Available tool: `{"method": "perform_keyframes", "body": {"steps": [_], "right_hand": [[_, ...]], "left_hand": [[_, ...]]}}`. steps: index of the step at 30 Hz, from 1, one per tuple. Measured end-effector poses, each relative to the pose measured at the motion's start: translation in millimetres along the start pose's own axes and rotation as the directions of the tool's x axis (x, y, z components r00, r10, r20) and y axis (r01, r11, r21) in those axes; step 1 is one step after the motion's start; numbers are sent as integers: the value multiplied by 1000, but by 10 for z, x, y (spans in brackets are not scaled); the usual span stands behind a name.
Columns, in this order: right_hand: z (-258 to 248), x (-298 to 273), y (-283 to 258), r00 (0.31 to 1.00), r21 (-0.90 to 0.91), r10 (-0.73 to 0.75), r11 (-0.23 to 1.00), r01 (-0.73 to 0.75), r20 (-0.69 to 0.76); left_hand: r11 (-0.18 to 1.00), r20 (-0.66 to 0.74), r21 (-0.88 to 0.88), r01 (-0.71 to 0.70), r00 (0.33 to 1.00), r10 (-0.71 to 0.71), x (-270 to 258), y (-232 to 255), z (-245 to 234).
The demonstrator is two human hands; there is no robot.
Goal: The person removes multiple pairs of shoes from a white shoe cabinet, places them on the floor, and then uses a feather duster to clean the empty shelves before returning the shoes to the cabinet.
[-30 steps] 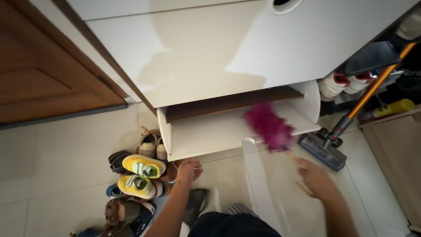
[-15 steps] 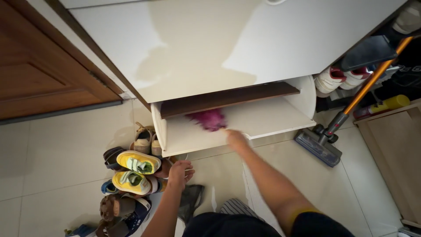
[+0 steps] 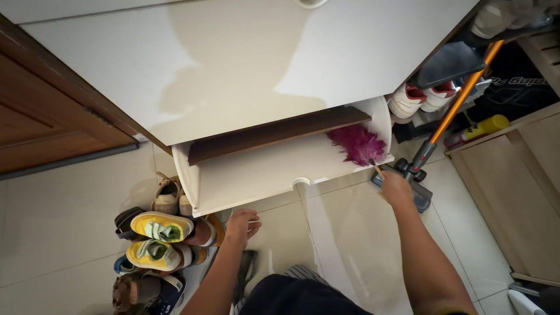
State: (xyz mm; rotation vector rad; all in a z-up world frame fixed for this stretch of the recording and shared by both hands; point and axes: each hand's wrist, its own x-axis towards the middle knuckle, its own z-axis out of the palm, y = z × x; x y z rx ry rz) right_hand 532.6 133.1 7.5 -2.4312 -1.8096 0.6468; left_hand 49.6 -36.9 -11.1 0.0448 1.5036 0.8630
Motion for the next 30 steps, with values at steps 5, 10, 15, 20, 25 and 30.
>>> {"method": "perform_keyframes", "body": {"steps": [5, 10, 15, 20, 25, 30], "right_hand": [[-315, -658, -124, 992, 127, 114, 985, -120, 48], [-614, -1109, -279, 986, 9, 148, 989, -149, 71], [-671, -1313, -593, 987, 9, 144, 989, -145, 71], [-500, -1438, -239, 996, -41, 73, 996, -75, -48], [-49, -1875, 15, 964, 5, 247, 969, -248, -103], [510, -2318, -50, 905, 220, 350, 928, -300, -241]], "left_hand": [[1000, 0, -6, 3, 1000, -3, 72, 38, 70], [999, -24, 53, -2, 1000, 3, 71, -93, 129], [996, -32, 86, -8, 999, 10, 113, 116, 217], [998, 22, 37, -58, 998, 57, 127, 113, 81], [1000, -23, 11, 5, 1000, -5, 121, 160, -167], [1000, -34, -25, 0, 999, -1, 172, 98, -359]]}}
